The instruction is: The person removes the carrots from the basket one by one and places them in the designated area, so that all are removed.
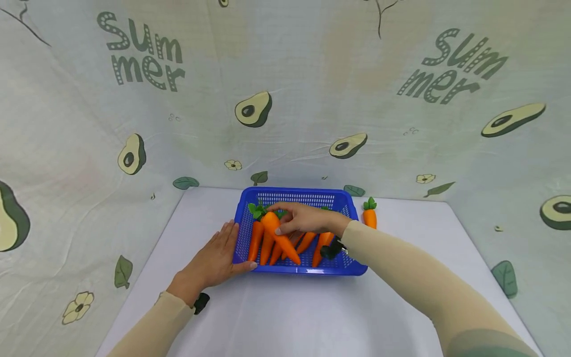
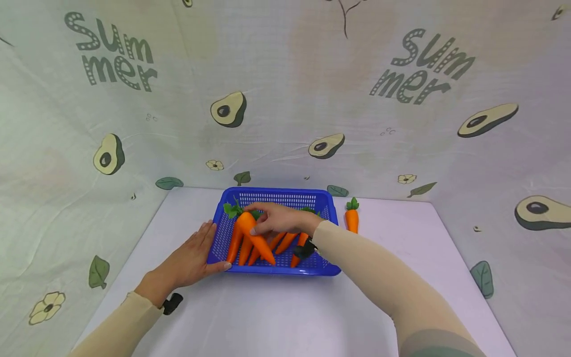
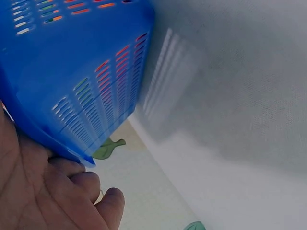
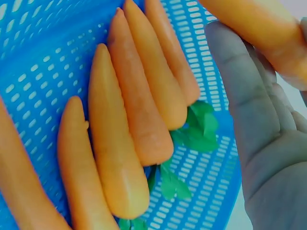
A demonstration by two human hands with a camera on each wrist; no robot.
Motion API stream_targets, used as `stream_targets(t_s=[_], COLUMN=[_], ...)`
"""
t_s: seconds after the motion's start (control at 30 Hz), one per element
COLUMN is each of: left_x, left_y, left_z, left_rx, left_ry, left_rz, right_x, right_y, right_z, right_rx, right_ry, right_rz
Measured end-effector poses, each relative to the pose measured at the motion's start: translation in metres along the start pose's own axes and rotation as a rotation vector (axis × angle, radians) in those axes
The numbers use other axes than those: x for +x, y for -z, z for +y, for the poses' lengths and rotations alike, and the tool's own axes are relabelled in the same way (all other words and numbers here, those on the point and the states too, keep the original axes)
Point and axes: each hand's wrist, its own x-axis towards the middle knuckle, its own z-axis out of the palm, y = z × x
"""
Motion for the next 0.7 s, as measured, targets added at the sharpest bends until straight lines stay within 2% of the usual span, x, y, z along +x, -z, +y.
stream_targets(t_s=[0.27,0.5,0.7], left_x=[0.001,0.0,0.0], left_y=[-0.003,-0.005,-0.004], left_z=[0.001,0.0,0.001], left_rx=[-0.026,-0.043,-0.061], left_ry=[0.014,0.024,0.027], left_rz=[-0.003,-0.001,-0.003], right_x=[-0.024,-0.048,-0.074], right_y=[0.015,0.032,0.044], right_z=[0.006,0.013,0.02], right_rx=[0.078,0.188,0.174], right_ry=[0.038,0.08,0.09], right_rz=[0.129,0.235,0.342])
